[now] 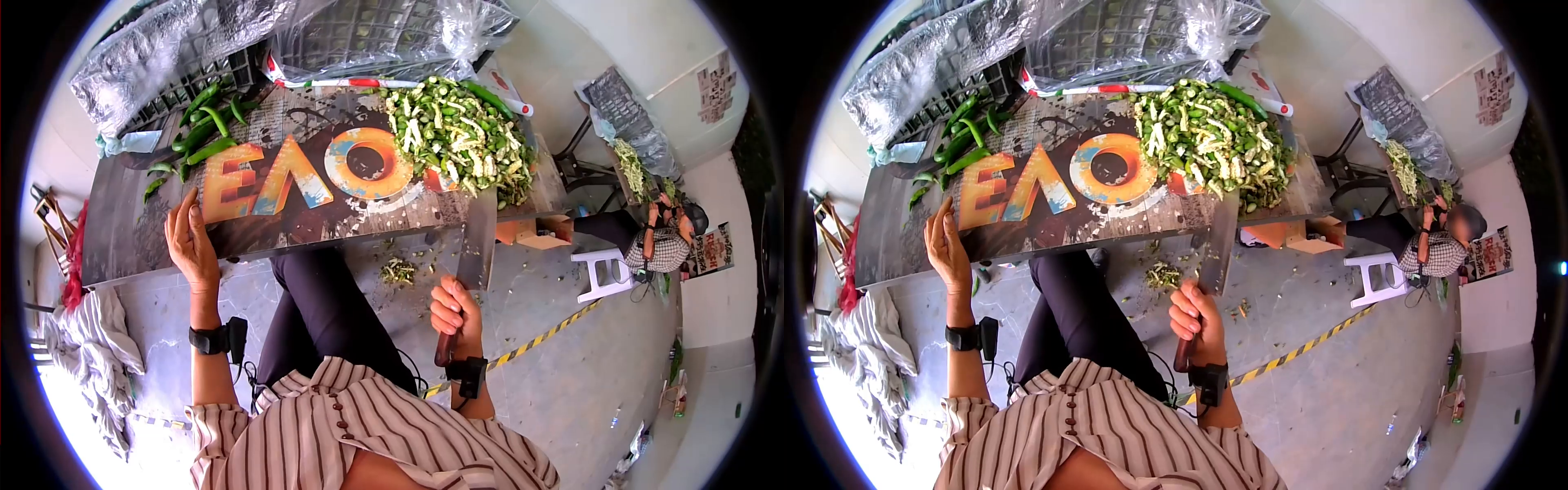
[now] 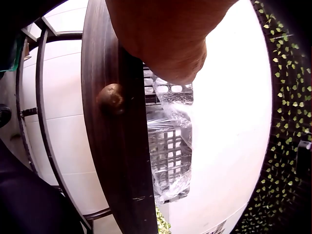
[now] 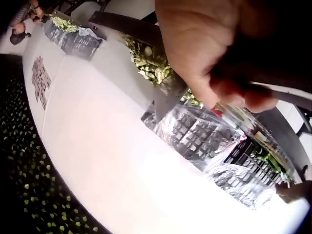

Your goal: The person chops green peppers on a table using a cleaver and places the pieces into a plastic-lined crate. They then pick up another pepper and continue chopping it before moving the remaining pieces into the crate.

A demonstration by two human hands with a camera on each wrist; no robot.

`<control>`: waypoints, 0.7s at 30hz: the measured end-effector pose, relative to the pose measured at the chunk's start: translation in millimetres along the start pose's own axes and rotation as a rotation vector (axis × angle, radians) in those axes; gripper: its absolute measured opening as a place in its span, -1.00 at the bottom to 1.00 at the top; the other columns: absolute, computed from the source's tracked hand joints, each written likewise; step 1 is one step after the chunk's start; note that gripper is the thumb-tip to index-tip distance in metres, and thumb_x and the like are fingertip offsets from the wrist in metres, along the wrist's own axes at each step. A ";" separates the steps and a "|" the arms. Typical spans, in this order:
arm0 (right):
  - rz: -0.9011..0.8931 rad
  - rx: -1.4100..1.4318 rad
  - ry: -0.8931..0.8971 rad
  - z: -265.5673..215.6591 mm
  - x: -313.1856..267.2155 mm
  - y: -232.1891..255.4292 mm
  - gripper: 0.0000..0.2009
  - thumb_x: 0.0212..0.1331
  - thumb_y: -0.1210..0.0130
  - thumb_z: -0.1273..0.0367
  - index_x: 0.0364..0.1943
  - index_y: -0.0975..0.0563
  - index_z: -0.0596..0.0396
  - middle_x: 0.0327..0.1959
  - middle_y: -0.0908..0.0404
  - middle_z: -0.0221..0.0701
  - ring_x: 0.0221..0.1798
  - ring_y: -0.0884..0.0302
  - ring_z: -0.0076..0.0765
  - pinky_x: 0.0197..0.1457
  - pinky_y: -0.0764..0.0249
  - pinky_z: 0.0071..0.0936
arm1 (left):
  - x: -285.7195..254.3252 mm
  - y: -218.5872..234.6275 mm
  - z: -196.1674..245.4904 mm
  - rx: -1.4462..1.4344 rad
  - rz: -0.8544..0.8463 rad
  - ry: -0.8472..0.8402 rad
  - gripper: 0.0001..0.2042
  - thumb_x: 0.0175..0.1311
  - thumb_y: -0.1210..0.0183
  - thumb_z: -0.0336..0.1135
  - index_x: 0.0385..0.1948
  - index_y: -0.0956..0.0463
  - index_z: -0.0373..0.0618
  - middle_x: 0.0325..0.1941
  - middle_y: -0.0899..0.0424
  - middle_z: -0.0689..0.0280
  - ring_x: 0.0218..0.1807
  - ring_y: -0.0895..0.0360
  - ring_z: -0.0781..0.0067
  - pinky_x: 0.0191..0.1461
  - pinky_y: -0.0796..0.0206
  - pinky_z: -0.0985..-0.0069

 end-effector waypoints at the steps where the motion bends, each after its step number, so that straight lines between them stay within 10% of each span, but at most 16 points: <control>1: -0.034 0.032 0.007 -2.6 -3.6 1.1 -0.83 0.37 0.02 0.32 -0.39 -0.32 -0.03 -0.58 -0.22 -0.63 -0.70 -0.10 -0.76 -0.70 -0.14 -0.75 | -0.1 -0.3 0.4 0.000 -0.002 -0.014 -0.72 0.43 0.05 -0.27 -0.03 -0.59 -0.15 -0.15 -0.61 0.22 -0.10 -0.49 0.30 0.08 -0.28 0.40; 10: -0.085 0.019 0.003 5.1 -14.5 3.0 -0.78 0.38 0.05 0.34 -0.44 -0.24 -0.03 -0.62 -0.22 -0.60 -0.74 -0.10 -0.70 -0.74 -0.18 -0.68 | -12.1 0.3 23.0 0.135 -0.025 -0.160 -0.62 0.10 -0.19 -0.44 0.03 -0.53 -0.10 -0.07 -0.55 0.15 -0.04 -0.46 0.07 0.08 -0.32 0.29; 17: -0.096 -0.164 -0.021 18.0 -7.6 -7.8 -0.82 0.34 -0.01 0.34 -0.37 -0.28 0.01 -0.63 -0.22 -0.58 -0.75 -0.10 -0.67 -0.74 -0.19 -0.64 | -39.8 -4.3 26.3 0.103 -0.259 -0.260 -0.37 0.21 -0.16 0.00 0.26 -0.30 -0.18 0.18 -0.43 0.03 0.29 -0.29 -0.02 0.36 -0.10 0.18; 21: -0.084 -0.156 -0.025 19.9 -5.1 -4.2 -0.84 0.32 -0.04 0.35 -0.34 -0.30 0.01 -0.62 -0.23 -0.56 -0.74 -0.11 -0.65 -0.73 -0.20 -0.62 | -37.7 26.3 10.3 -0.293 -0.198 -0.042 -0.22 0.21 -0.08 0.23 0.33 -0.21 -0.18 0.30 -0.37 0.07 0.36 -0.26 0.10 0.40 -0.05 0.20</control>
Point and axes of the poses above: each hand's wrist, its own x-axis towards the middle knuckle, its own y-axis out of the back of the hand, z = x × y, the point moved 10 cm from there along x, towards the middle knuckle
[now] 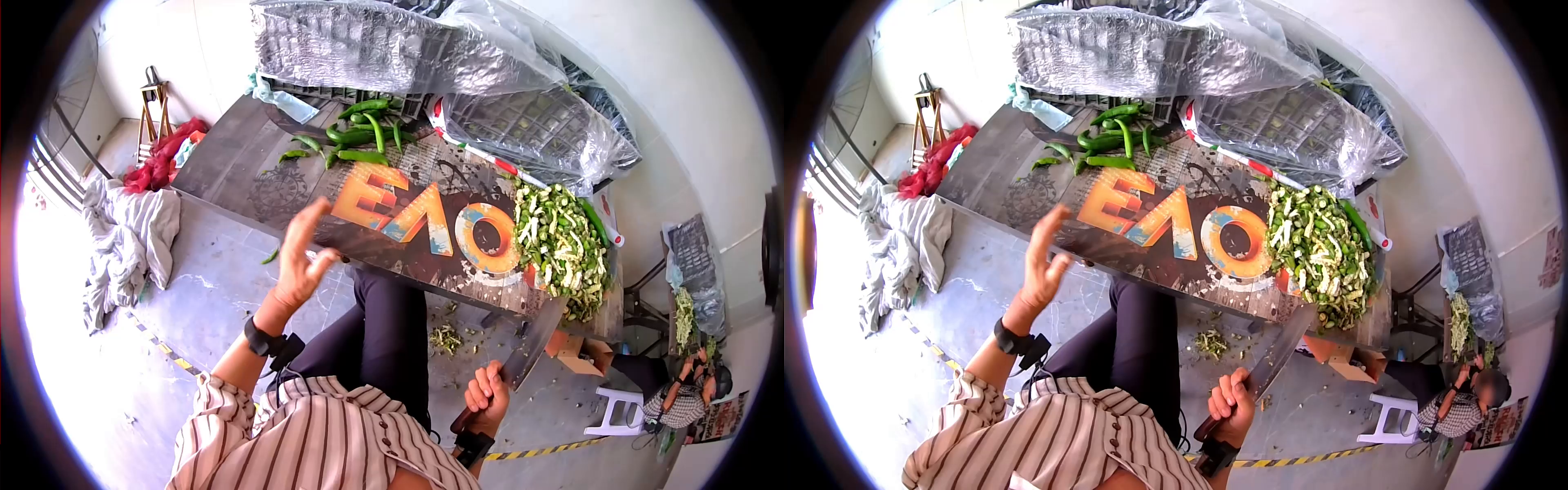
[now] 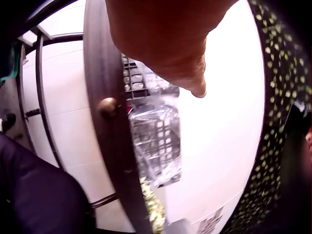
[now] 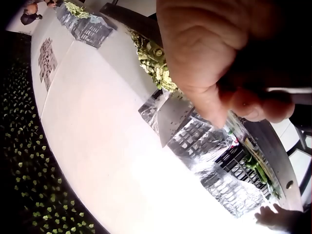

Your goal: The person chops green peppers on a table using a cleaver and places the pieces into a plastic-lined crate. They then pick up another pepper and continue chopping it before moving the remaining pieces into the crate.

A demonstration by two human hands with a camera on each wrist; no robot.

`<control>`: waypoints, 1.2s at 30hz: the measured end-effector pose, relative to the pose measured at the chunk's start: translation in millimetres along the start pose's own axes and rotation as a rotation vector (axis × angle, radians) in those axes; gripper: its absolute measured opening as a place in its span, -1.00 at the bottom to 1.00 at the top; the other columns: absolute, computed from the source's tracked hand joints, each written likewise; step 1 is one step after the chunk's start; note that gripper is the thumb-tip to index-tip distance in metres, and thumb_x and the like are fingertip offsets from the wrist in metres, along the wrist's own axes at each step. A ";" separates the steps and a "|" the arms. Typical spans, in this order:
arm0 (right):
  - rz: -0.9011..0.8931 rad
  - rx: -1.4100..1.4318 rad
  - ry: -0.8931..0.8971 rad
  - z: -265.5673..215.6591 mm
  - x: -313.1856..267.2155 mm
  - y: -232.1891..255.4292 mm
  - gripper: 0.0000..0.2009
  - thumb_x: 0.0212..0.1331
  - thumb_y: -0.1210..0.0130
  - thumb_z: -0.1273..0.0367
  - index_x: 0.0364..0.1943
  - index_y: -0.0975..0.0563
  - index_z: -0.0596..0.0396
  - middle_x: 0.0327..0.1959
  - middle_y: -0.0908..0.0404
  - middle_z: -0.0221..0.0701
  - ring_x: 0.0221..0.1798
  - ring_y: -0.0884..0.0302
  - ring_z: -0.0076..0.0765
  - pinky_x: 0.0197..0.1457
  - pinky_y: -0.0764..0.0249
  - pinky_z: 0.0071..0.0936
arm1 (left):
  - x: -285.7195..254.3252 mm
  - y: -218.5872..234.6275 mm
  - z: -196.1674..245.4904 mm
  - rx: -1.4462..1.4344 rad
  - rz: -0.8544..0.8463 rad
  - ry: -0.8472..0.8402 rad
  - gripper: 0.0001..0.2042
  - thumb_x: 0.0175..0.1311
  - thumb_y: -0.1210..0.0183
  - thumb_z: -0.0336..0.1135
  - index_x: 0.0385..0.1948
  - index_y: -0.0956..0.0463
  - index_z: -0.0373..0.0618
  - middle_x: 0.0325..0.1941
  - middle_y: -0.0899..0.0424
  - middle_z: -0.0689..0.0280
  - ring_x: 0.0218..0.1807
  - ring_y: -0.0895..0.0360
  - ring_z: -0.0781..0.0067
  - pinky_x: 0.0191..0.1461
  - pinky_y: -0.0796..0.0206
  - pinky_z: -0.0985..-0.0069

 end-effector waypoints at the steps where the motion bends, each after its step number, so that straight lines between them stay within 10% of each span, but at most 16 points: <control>1: -0.004 0.009 -0.003 1.3 -0.4 0.8 -0.85 0.32 -0.04 0.36 -0.33 -0.31 0.01 -0.62 -0.23 -0.56 -0.74 -0.11 -0.65 -0.73 -0.20 -0.62 | 7.2 11.2 -3.4 -0.183 0.064 0.083 -0.20 0.25 -0.02 0.28 0.35 -0.17 -0.18 0.34 -0.33 0.07 0.37 -0.25 0.13 0.41 -0.05 0.19; 9: 0.030 -0.039 0.015 2.5 -2.4 0.9 -0.85 0.35 0.01 0.35 -0.34 -0.29 0.02 -0.61 -0.23 -0.55 -0.74 -0.12 -0.64 -0.73 -0.20 -0.61 | 50.1 5.2 -20.3 -0.750 0.061 0.253 -0.22 0.36 0.34 0.35 0.39 -0.08 -0.12 0.35 -0.30 0.15 0.30 -0.31 0.26 0.40 -0.03 0.27; 19: 0.041 -0.019 0.007 3.1 -4.9 7.9 -0.83 0.36 0.03 0.33 -0.37 -0.29 0.01 -0.61 -0.23 -0.56 -0.73 -0.14 -0.64 -0.71 -0.22 -0.60 | 74.2 -2.1 -16.0 -0.848 0.013 0.279 -0.31 0.42 0.32 0.23 0.38 -0.12 -0.12 0.33 -0.34 0.20 0.26 -0.34 0.30 0.35 -0.11 0.33; 22: 0.069 0.024 0.007 4.3 -6.4 12.8 -0.90 0.30 -0.05 0.37 -0.27 -0.37 0.03 -0.61 -0.22 -0.54 -0.71 -0.14 -0.61 -0.68 -0.26 -0.58 | 90.5 4.3 -20.5 -0.381 0.018 0.278 -0.39 0.27 -0.17 -0.23 0.34 -0.19 -0.17 0.27 -0.38 0.14 0.20 -0.39 0.24 0.24 -0.27 0.34; 29: 0.112 0.000 0.026 2.7 -10.8 13.6 -0.89 0.28 -0.07 0.38 -0.28 -0.37 0.03 -0.62 -0.21 -0.54 -0.71 -0.13 -0.61 -0.68 -0.24 -0.57 | 149.0 -4.6 -17.3 0.409 -0.102 -0.107 -0.43 0.13 -0.17 -0.33 0.25 -0.29 -0.15 0.18 -0.44 0.07 0.22 -0.35 0.03 0.26 -0.23 0.24; 36: 0.161 0.015 0.018 4.1 -13.8 12.8 -0.87 0.25 -0.11 0.37 -0.29 -0.38 0.04 -0.61 -0.21 -0.52 -0.69 -0.14 -0.60 -0.67 -0.23 -0.57 | 177.1 -45.2 -76.9 0.595 -0.283 -0.015 -0.46 0.11 -0.16 -0.31 0.21 -0.35 -0.12 0.16 -0.47 0.14 0.25 -0.30 0.07 0.30 -0.18 0.25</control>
Point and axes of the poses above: each hand's wrist, its own x-axis towards the middle knuckle, its own y-axis out of the back of the hand, z = x × y, the point moved 10 cm from there along x, towards the middle knuckle
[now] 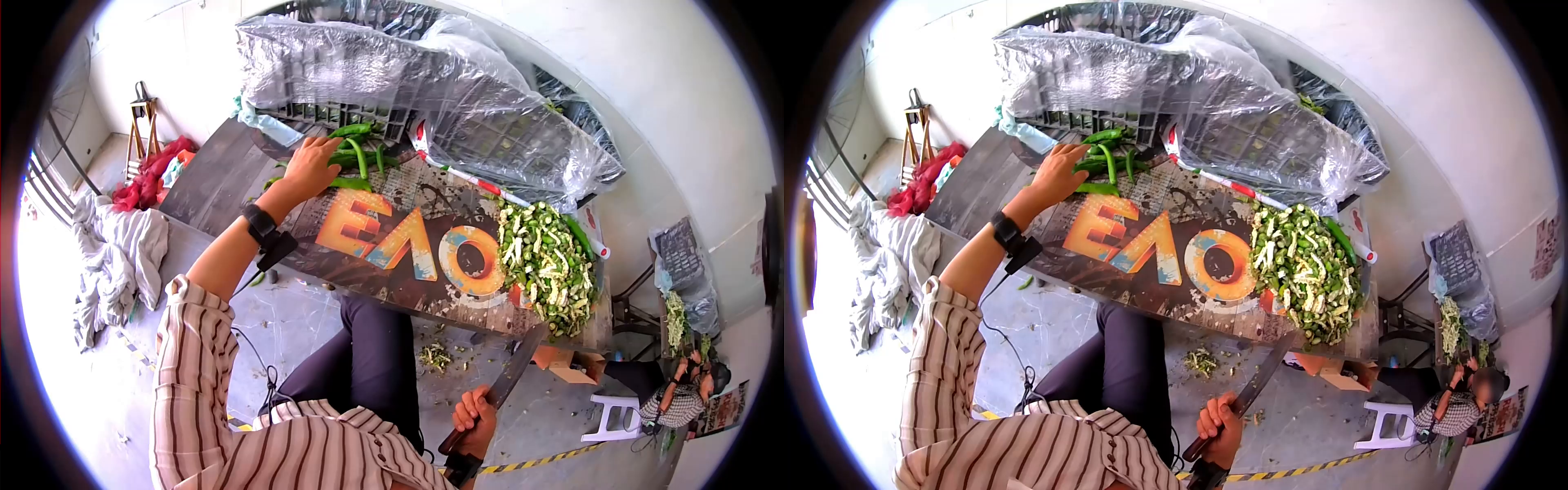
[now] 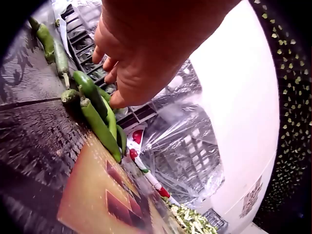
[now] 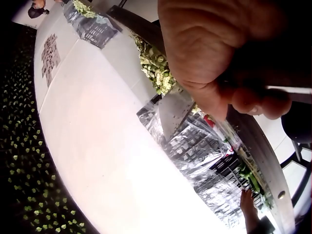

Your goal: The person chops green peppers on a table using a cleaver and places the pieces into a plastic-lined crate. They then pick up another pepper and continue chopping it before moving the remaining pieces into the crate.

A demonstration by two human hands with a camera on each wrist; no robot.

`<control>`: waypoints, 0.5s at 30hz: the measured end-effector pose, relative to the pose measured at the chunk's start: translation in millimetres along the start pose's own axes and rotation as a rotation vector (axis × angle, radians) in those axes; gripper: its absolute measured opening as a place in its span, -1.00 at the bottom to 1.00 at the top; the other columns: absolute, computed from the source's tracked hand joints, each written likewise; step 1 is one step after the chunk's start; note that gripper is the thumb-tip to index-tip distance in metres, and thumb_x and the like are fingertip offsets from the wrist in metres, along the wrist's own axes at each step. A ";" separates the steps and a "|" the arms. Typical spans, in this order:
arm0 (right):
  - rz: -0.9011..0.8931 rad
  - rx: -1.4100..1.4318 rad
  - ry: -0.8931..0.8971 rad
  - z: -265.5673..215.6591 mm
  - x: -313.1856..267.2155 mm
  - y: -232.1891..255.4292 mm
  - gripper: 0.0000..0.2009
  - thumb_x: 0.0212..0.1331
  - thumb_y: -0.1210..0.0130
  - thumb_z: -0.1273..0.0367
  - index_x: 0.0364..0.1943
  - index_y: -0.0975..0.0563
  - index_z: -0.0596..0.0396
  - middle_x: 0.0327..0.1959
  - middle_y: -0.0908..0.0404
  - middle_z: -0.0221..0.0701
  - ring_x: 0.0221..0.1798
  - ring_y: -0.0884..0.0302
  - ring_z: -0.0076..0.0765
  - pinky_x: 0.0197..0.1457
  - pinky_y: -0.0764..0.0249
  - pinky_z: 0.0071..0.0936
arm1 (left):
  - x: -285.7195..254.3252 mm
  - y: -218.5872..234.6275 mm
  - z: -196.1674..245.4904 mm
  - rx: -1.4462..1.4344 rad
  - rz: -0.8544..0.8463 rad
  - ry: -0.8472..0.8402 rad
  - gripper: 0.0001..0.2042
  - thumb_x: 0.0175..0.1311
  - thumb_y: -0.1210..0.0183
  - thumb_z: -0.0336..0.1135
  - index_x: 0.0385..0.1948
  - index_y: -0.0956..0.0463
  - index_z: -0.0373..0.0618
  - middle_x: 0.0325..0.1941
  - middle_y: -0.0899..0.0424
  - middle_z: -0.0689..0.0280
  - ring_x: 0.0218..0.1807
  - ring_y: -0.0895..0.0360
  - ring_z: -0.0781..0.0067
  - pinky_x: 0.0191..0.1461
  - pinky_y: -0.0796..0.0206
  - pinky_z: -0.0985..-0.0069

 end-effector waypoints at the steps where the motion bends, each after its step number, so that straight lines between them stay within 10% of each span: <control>1: 0.015 -0.002 0.000 0.0 0.2 -1.2 -0.86 0.24 -0.12 0.37 -0.29 -0.38 0.04 -0.61 -0.21 -0.52 -0.69 -0.14 -0.59 -0.67 -0.23 -0.57 | 7.5 -7.2 -5.5 0.022 -0.034 0.039 -0.47 0.12 -0.16 -0.30 0.21 -0.36 -0.12 0.16 -0.47 0.14 0.26 -0.30 0.08 0.31 -0.18 0.24; 15: 0.143 -0.130 -0.012 -1.3 3.6 -3.3 -0.81 0.17 -0.19 0.36 -0.34 -0.37 0.03 -0.63 -0.21 -0.52 -0.71 -0.15 -0.58 -0.68 -0.20 -0.58 | 80.9 -67.8 -56.7 0.043 -0.062 0.223 -0.56 0.25 -0.05 -0.20 0.18 -0.36 -0.05 0.23 -0.44 0.16 0.31 -0.29 0.08 0.33 -0.04 0.06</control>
Point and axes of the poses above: each hand's wrist, its own x-axis towards the middle knuckle, its own y-axis out of the back of the hand, z = x × y, the point moved 10 cm from there along x, towards the middle knuckle
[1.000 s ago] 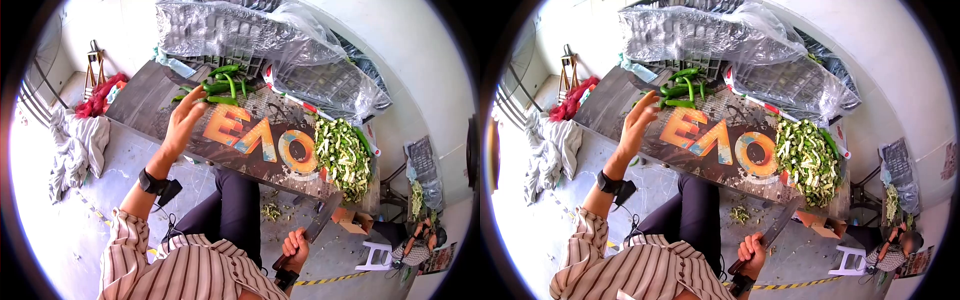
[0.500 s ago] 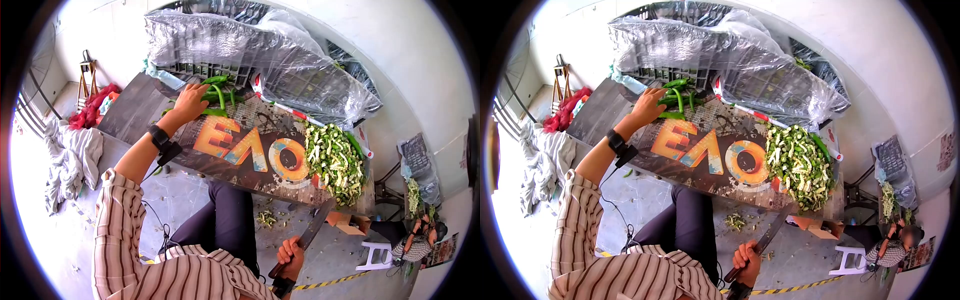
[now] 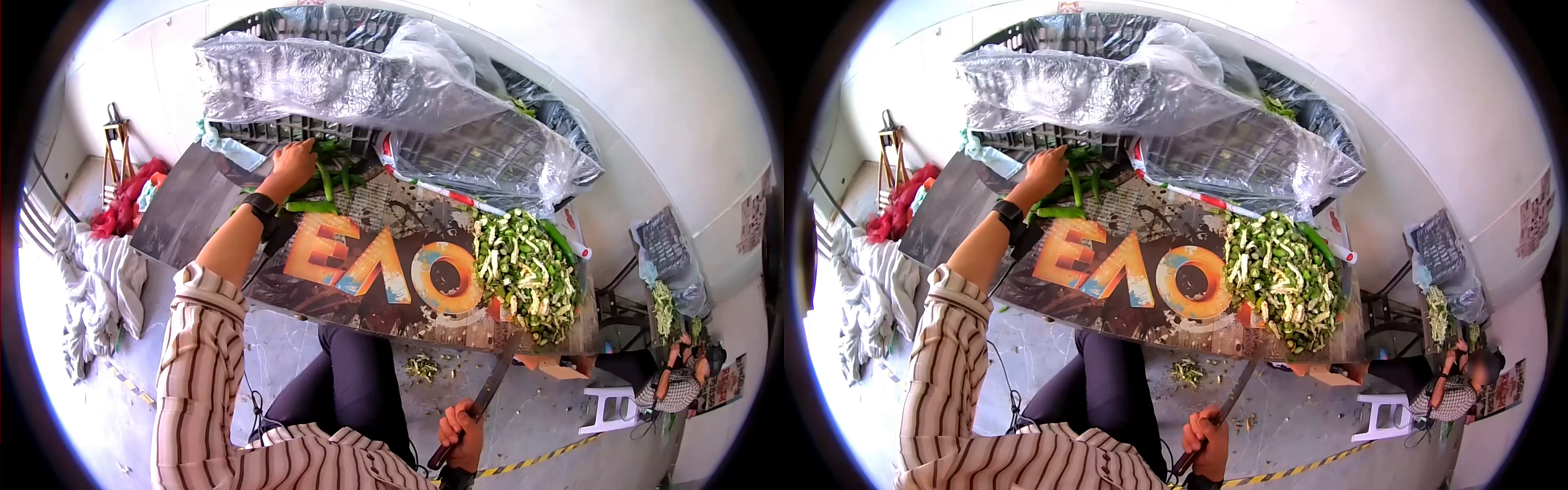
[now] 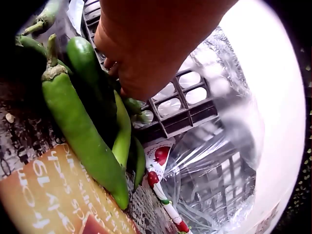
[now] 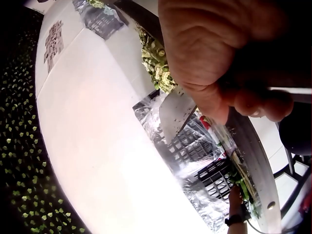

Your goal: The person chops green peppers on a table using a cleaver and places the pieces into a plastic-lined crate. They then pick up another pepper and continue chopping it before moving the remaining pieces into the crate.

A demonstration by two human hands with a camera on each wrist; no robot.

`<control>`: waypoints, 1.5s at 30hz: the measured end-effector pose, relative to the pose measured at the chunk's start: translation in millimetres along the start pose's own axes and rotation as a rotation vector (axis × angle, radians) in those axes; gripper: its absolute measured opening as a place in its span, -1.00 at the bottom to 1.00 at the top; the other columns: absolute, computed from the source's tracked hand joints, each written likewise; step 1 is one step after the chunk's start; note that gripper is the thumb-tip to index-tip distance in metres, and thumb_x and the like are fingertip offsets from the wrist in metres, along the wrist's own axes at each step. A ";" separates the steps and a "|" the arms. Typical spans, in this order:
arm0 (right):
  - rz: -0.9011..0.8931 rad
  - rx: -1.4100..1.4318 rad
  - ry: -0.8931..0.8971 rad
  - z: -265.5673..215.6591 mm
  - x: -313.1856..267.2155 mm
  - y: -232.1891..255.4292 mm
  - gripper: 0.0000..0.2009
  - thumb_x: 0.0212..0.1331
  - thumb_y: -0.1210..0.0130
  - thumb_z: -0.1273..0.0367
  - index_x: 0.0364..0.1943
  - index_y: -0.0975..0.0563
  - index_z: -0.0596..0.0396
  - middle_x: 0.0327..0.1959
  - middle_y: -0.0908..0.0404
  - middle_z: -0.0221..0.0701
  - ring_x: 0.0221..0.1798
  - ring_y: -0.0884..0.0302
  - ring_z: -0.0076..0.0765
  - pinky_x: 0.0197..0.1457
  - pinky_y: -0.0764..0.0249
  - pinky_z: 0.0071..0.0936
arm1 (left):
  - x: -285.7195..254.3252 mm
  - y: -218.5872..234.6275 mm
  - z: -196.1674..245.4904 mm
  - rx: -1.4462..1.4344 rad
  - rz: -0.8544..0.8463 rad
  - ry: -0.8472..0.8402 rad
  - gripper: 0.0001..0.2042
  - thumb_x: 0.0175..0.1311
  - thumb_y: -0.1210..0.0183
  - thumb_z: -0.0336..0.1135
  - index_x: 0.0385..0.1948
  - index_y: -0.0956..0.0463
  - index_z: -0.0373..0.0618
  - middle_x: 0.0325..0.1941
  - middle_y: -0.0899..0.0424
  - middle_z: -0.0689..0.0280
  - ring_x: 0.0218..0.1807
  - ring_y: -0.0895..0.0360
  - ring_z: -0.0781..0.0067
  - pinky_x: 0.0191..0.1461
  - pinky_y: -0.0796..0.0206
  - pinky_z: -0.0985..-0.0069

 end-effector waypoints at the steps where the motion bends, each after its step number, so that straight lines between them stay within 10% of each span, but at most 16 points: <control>1: 0.013 -0.013 -0.009 0.9 0.3 0.6 -0.80 0.17 -0.19 0.37 -0.35 -0.36 0.03 -0.64 -0.21 -0.52 -0.71 -0.15 -0.58 -0.68 -0.20 -0.58 | -1.5 3.3 -1.3 0.023 -0.014 0.040 -0.55 0.25 -0.05 -0.19 0.19 -0.35 -0.04 0.21 -0.44 0.15 0.30 -0.30 0.07 0.33 -0.04 0.05; 12: 0.011 -0.005 -0.006 3.3 1.5 -1.7 -0.80 0.14 -0.20 0.40 -0.37 -0.36 0.05 -0.64 -0.23 -0.51 -0.71 -0.18 -0.57 -0.70 -0.19 -0.57 | -29.4 57.0 36.6 -0.291 0.333 -0.237 -0.70 0.00 -0.27 -0.52 -0.17 -0.49 -0.21 -0.10 -0.44 0.09 -0.05 -0.46 0.01 0.00 -0.33 0.29; 18: -0.092 -0.099 0.023 -2.5 2.3 -11.9 -0.77 0.09 -0.21 0.37 -0.33 -0.36 0.06 -0.62 -0.24 -0.51 -0.71 -0.18 -0.57 -0.68 -0.21 -0.57 | -134.6 88.9 122.8 -0.395 0.106 -0.486 -0.65 0.03 -0.21 -0.55 -0.08 -0.46 -0.20 -0.21 -0.52 0.10 -0.13 -0.50 0.05 -0.04 -0.35 0.31; 26: -0.109 -0.169 0.199 -47.1 -6.6 -51.7 -0.73 0.25 -0.07 0.32 -0.06 -0.34 0.12 -0.48 -0.32 -0.48 -0.59 -0.29 -0.53 -0.58 -0.32 -0.56 | -246.2 35.1 178.6 -0.749 -0.063 -0.438 -0.68 0.09 -0.20 -0.58 -0.06 -0.53 -0.27 -0.13 -0.53 0.14 -0.07 -0.52 0.17 0.03 -0.37 0.42; 45: -0.260 -0.238 0.254 -44.6 50.9 -133.7 -0.55 0.34 0.01 0.33 0.26 -0.17 0.03 -0.27 -0.46 -0.36 -0.44 -0.43 -0.56 -0.48 -0.45 -0.61 | -260.1 17.4 197.9 -0.552 0.086 -0.461 -0.75 0.08 -0.21 -0.48 -0.16 -0.57 -0.17 -0.24 -0.51 0.19 -0.14 -0.44 0.09 -0.03 -0.31 0.28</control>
Point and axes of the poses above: each hand's wrist, its own x-axis towards the middle knuckle, its own y-axis out of the back of the hand, z = x × y, the point moved 10 cm from there along x, towards the middle knuckle
